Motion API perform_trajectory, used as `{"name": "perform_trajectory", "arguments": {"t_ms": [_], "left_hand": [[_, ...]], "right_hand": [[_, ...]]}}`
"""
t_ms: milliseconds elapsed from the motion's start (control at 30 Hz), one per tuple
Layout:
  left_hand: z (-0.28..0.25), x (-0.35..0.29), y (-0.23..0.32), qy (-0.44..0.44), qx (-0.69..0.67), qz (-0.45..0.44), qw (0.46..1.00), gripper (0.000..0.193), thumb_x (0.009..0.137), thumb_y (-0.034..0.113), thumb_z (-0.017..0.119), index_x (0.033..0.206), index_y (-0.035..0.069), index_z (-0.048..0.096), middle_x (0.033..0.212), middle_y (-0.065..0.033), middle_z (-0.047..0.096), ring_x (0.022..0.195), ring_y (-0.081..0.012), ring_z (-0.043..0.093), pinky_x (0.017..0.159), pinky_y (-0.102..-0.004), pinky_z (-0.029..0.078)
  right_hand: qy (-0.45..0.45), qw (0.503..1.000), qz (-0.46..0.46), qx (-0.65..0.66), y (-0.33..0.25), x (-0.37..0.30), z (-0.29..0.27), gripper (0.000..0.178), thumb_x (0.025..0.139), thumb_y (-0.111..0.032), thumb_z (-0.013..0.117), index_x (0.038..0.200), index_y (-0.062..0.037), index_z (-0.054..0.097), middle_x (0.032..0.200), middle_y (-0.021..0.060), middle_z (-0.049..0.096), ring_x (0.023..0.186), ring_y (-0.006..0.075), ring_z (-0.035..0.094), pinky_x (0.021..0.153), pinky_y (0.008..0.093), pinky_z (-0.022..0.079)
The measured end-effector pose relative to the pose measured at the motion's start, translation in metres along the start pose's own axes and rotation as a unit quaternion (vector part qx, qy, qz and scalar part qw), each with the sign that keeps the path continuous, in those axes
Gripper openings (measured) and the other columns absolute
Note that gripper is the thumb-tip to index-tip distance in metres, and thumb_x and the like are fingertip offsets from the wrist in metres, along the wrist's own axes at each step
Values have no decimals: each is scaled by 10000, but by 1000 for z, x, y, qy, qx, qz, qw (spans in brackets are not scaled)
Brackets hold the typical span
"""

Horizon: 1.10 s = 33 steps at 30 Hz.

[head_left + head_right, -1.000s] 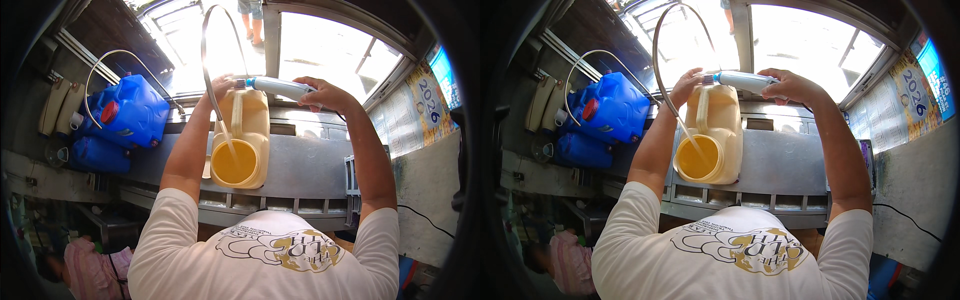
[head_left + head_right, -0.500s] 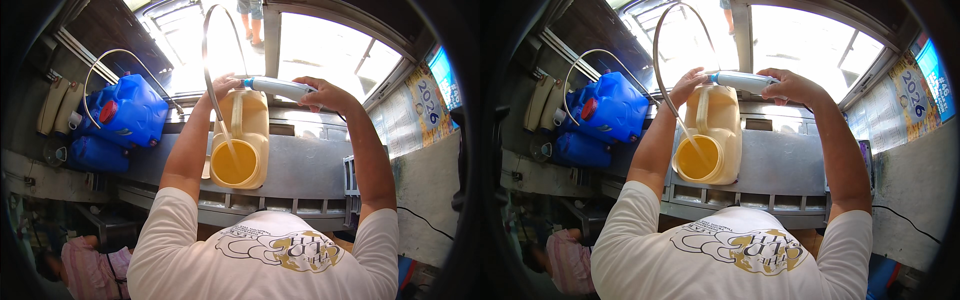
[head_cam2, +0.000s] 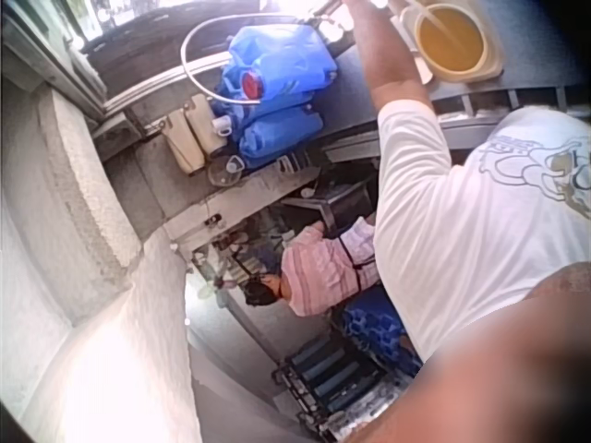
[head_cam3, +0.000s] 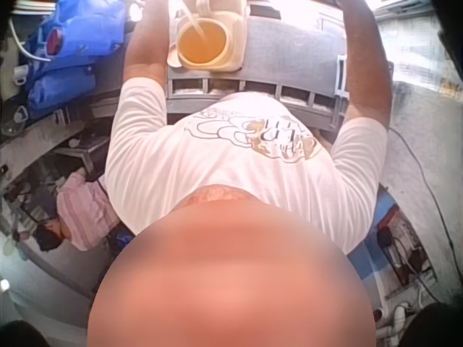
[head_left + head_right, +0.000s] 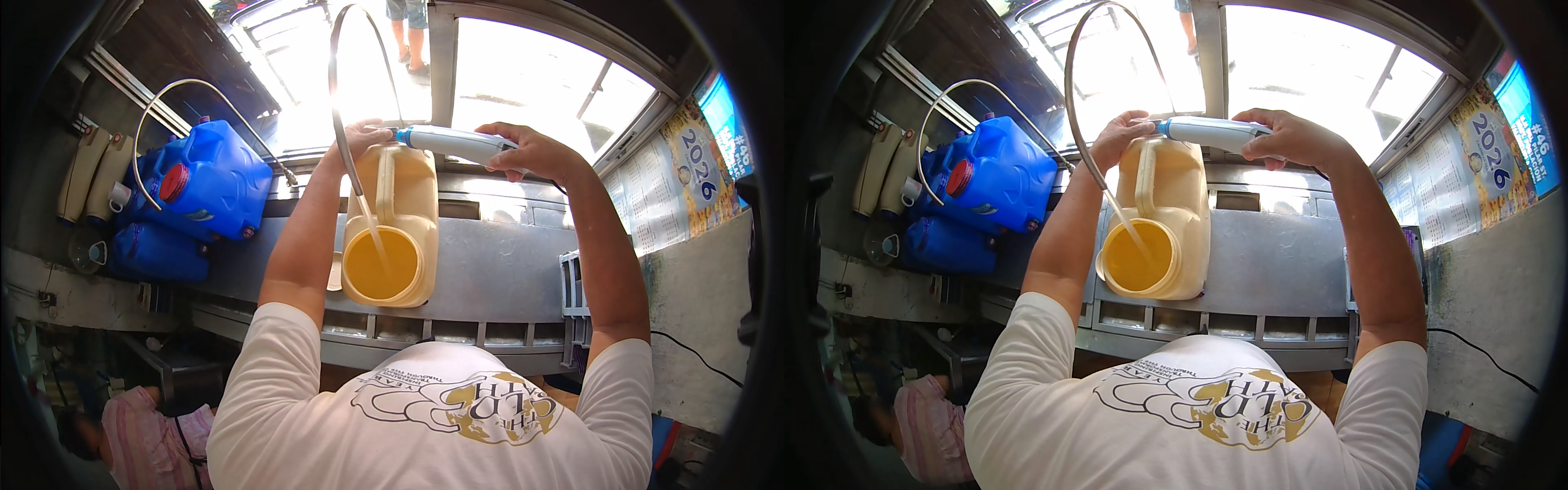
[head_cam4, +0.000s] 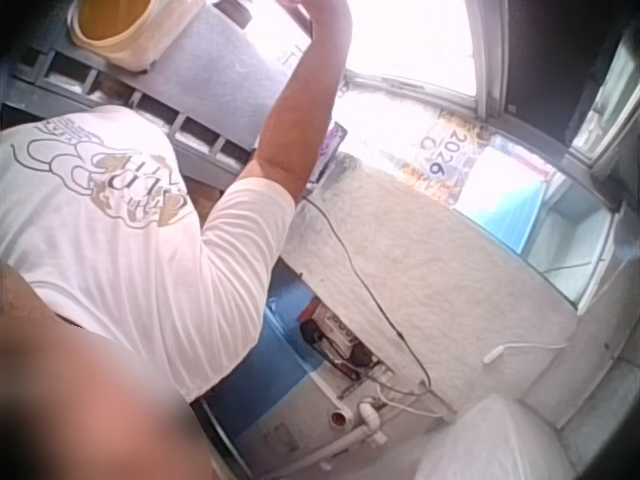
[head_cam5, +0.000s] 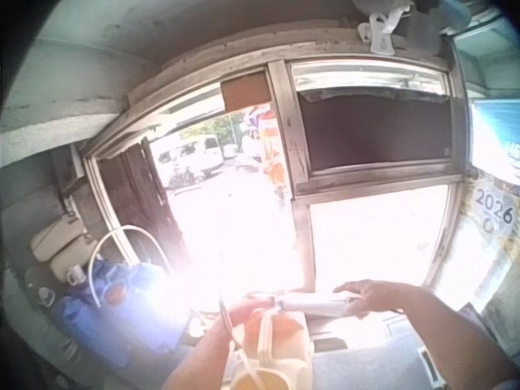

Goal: The person fills a yellow plastic container with water from a hose, secures the lid, and applies a purple seal with a handheld heat gun. The person then repeats the process with a green plastic container, filling it with water and sealing it similarly.

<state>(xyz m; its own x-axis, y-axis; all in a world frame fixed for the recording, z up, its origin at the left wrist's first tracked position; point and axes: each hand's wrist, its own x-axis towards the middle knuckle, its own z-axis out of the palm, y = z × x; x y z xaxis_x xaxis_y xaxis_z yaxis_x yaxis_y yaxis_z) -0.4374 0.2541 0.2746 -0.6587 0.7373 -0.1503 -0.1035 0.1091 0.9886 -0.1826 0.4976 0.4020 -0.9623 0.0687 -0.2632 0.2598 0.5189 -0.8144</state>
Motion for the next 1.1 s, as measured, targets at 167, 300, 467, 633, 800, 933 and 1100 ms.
{"name": "perform_trajectory", "arguments": {"t_ms": [167, 300, 467, 633, 800, 933, 1100], "left_hand": [[-9, 0, -3, -54, -108, 30, 992, 574, 896, 245, 727, 1336, -19, 469, 1166, -153, 623, 1028, -198, 644, 876, -303, 556], [-11, 1, -13, 8, -48, 54, 997, 544, 918, 281, 703, 1308, -26, 482, 1151, -161, 630, 1004, -205, 653, 849, -302, 561], [-18, 6, -16, -29, -63, 58, 996, 613, 958, 483, 587, 1269, -37, 493, 1095, -191, 656, 995, -234, 661, 840, -332, 560], [-27, 11, -33, -3, -161, 63, 985, 749, 934, 622, 525, 1292, -35, 486, 1077, -191, 666, 986, -244, 663, 837, -339, 546], [-10, -1, 2, 62, 128, 41, 989, 692, 903, 616, 595, 1186, -15, 617, 1027, -135, 684, 939, -204, 660, 819, -294, 527], [27, -13, 36, 65, 290, -5, 955, 425, 845, 379, 734, 1071, 19, 745, 930, -87, 741, 787, -144, 682, 734, -273, 544], [-32, 12, 23, -121, 152, -1, 981, 491, 833, 295, 773, 1207, 4, 645, 1129, -119, 685, 1050, -181, 632, 956, -327, 480]], "right_hand": [[11, 1000, 12, -23, -12, 2, -3, 657, 776, -271, 722, 1368, -65, 524, 881, 107, 665, 633, 126, 600, 649, 282, 542], [1, 997, -3, -72, -30, 1, -1, 635, 791, -256, 718, 1368, -70, 528, 890, 109, 669, 638, 133, 604, 651, 289, 547], [-9, 993, -29, -115, -51, 7, 3, 637, 791, -260, 719, 1369, -74, 529, 916, 117, 673, 631, 136, 600, 642, 298, 544], [-12, 995, -47, -84, -49, 20, 9, 630, 795, -249, 718, 1375, -94, 528, 930, 120, 672, 611, 133, 591, 612, 289, 535], [30, 997, -4, -70, -29, -6, 7, 645, 799, -261, 725, 1389, -108, 516, 910, 108, 666, 554, 125, 555, 577, 273, 511], [113, 992, 37, 39, 45, -46, 12, 684, 829, -316, 694, 1426, -75, 466, 885, 121, 634, 537, 103, 520, 541, 257, 475], [182, 883, -23, 432, 143, -159, 23, 789, 847, -323, 653, 1505, -39, 322, 1107, 180, 599, 651, 102, 559, 544, 217, 494]]}}
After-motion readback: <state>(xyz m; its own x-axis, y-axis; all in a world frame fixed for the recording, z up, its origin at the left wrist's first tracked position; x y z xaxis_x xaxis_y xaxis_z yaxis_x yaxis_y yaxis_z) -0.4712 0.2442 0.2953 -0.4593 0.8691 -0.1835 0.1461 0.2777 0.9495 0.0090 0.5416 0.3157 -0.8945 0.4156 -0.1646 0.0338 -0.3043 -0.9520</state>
